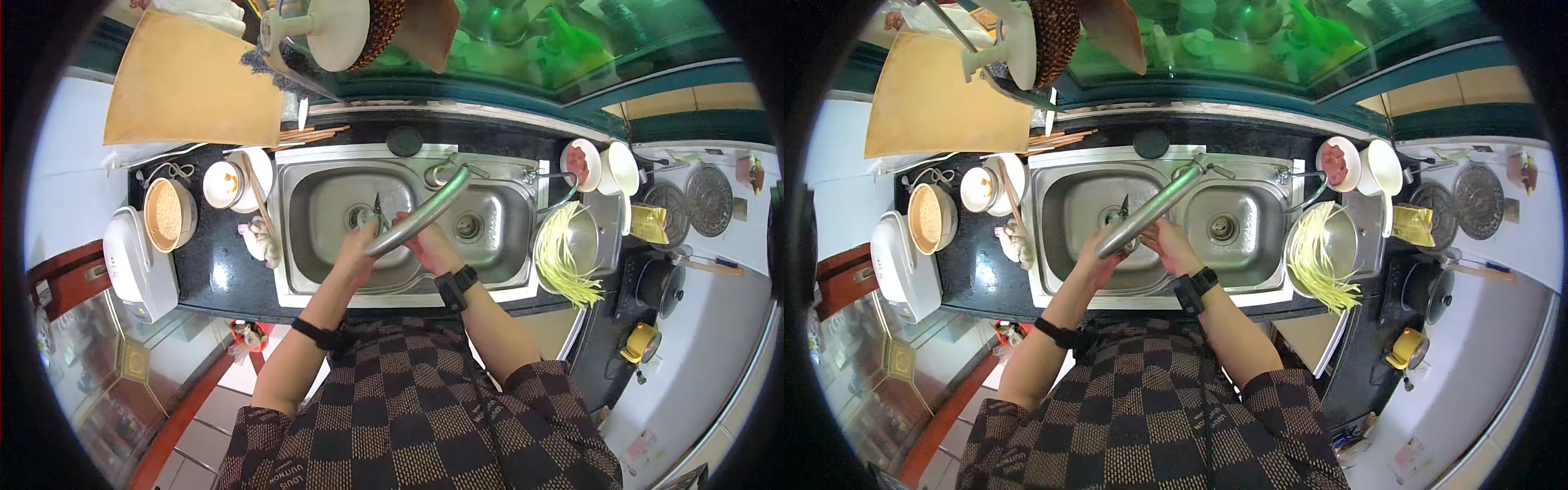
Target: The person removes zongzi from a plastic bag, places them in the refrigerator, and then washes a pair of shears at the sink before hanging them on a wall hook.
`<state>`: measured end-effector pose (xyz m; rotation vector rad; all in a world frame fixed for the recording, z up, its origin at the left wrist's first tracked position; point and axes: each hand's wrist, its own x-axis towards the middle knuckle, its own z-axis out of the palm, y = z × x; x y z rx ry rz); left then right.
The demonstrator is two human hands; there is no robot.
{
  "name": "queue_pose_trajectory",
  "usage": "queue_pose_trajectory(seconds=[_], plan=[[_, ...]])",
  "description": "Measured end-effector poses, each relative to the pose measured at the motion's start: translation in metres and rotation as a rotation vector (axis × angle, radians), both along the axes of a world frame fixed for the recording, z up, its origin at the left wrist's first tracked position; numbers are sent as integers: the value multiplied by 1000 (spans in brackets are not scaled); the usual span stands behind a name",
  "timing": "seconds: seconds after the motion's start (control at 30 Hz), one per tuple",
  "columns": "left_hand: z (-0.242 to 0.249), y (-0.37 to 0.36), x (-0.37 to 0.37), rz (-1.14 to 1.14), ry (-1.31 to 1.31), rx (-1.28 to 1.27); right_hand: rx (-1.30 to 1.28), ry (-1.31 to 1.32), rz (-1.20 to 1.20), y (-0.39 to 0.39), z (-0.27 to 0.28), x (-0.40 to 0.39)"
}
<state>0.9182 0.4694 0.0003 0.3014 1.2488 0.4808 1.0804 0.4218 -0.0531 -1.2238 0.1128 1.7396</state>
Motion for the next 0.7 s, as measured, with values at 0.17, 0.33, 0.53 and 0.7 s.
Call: queue_pose_trajectory(seconds=[0.17,0.33,0.53,0.7], plan=[[-53,-4,4,15,18,106,-43,-41,75,3,10,-4],[-45,-25,-6,-244,385,469,42,111,153,5,5,-32],[23,-19,-7,-864,943,774,-49,427,131,21,11,-53],[43,-25,-13,-917,911,923,12,471,140,15,-9,-57]])
